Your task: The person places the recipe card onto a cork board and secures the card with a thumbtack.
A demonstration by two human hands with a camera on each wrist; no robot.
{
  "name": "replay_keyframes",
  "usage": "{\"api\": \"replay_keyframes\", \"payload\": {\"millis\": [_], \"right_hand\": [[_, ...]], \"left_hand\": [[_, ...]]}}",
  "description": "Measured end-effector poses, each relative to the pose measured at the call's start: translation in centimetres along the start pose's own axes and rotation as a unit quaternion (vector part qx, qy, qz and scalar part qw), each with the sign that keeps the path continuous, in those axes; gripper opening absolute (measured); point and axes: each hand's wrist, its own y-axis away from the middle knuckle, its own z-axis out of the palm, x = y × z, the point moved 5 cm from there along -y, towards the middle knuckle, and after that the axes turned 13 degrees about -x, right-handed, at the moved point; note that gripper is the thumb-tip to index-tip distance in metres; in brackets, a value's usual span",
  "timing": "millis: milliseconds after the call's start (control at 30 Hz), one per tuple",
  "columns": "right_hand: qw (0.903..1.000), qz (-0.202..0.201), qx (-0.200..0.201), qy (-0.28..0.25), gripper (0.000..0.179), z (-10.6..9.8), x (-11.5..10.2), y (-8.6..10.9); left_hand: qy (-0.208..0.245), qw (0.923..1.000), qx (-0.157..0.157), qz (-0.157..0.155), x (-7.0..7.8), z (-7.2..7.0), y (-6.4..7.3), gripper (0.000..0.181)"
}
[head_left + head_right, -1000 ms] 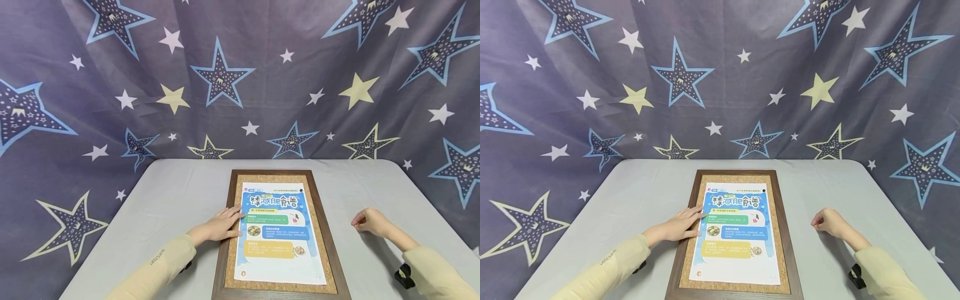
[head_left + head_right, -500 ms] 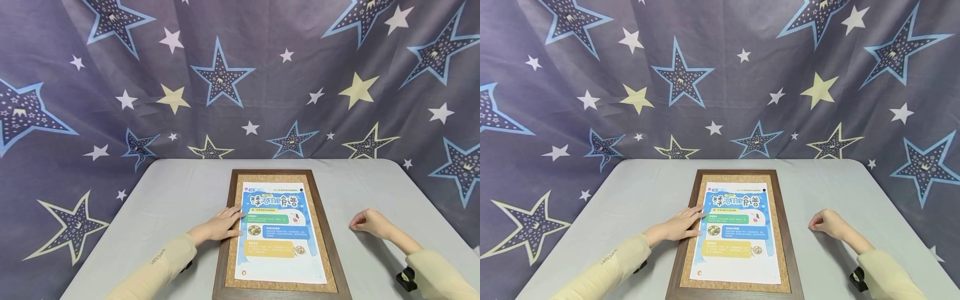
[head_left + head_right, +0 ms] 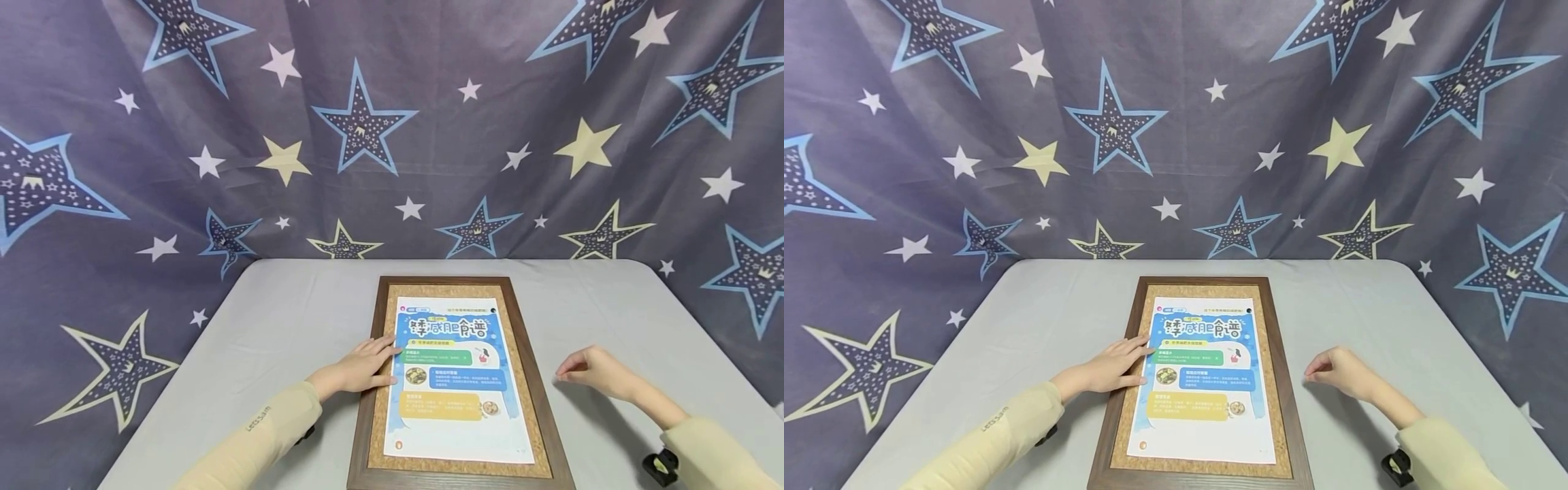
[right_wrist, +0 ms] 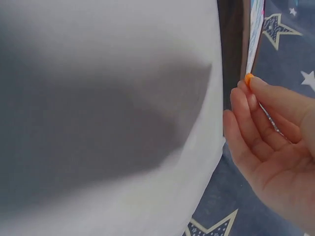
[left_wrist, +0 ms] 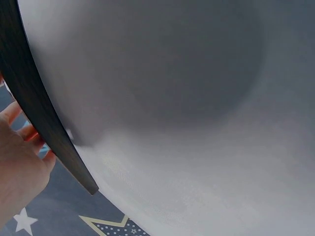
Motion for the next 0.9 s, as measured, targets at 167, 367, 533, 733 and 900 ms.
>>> {"api": "replay_keyframes", "payload": {"millis": [167, 367, 533, 733, 900], "right_hand": [[0.9996, -0.008, -0.012, -0.023, 0.008, 0.6, -1.1, -0.2], [0.9978, -0.019, -0.039, -0.05, 0.009, 1.6, -2.0, -0.5], [0.9963, -0.02, -0.055, -0.063, 0.009, 2.5, -2.6, -0.8], [0.9895, -0.055, -0.087, -0.102, 0.01, 3.7, -3.5, -1.0], [0.9831, -0.058, -0.111, -0.133, 0.013, 4.6, -4.1, -1.3]], "left_hand": [[-0.003, 1.0, 0.001, 0.0, 0.0, 0.0, 0.0, 0.059], [-0.001, 1.0, 0.002, 0.001, 0.0, -0.1, 0.0, 0.06], [-0.002, 1.0, -0.002, 0.0, 0.0, 0.0, 0.0, 0.059], [-0.001, 1.0, -0.002, 0.003, 0.1, -0.1, 0.0, 0.059], [-0.001, 1.0, -0.001, 0.002, 0.0, -0.1, 0.0, 0.06]]}}
